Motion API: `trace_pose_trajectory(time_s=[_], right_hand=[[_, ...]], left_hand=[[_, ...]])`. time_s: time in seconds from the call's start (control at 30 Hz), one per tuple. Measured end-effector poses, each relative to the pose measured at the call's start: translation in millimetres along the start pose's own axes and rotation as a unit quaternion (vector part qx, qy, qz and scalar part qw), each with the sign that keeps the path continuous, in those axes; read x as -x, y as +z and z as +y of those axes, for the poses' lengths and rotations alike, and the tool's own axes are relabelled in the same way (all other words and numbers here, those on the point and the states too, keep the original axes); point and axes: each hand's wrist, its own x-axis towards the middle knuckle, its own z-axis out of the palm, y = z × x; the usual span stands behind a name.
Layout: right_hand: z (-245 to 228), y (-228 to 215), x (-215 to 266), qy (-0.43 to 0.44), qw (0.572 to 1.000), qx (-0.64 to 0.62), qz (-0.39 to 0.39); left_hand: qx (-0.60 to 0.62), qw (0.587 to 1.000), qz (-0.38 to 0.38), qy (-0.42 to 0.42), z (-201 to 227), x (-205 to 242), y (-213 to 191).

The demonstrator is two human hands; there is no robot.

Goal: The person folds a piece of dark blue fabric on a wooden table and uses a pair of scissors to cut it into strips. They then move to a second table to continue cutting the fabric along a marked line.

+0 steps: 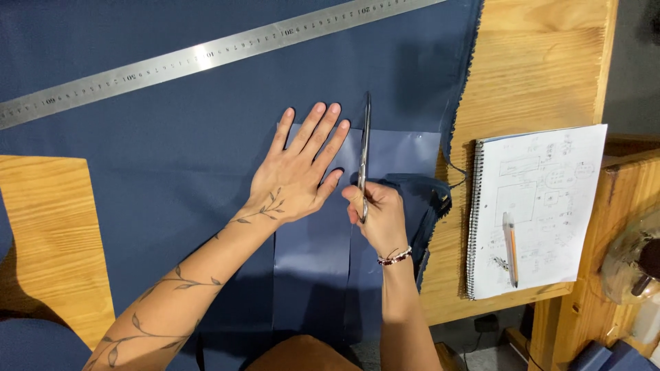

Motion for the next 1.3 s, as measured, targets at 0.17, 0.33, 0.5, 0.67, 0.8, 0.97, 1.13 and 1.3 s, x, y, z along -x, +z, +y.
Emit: trace_pose_trajectory(time_s=[0.17,0.33,0.5,0.67,0.8,0.97,1.13,1.3], right_hand=[[-1,-6,-11,-0.012,0.999,-0.023,-0.022],[-3,-5,-13,-0.007,0.999,-0.034,-0.012],[-12,-9,-21,-0.013,0.998,-0.049,-0.026],[-10,-7,-27,-0.009,0.998,-0.053,-0.02],[-12,-7,-27,-0.013,0.999,-0.044,-0.015],[5,-5,-34,-0.022,0.998,-0.06,-0.009],[4,-6,-36,-0.03,0.998,-0.051,0.001],[0,-3,-34,-0.021,0.998,-0.055,0.009]], left_hand=[[-0.002,1.0,-0.011,-0.003,1,0,2],[-0.009,1.0,-0.013,-0.005,1,0,1],[-0.014,1.0,-0.008,-0.002,0,-1,0],[0.0,1.0,-0.007,-0.005,0,-1,0],[-0.006,1.0,-0.002,-0.004,0,0,0],[0.019,1.0,0.012,-0.008,0,1,11],[0.053,0.998,0.024,-0.012,1,2,13],[0.094,0.995,0.043,-0.015,-1,1,11]])
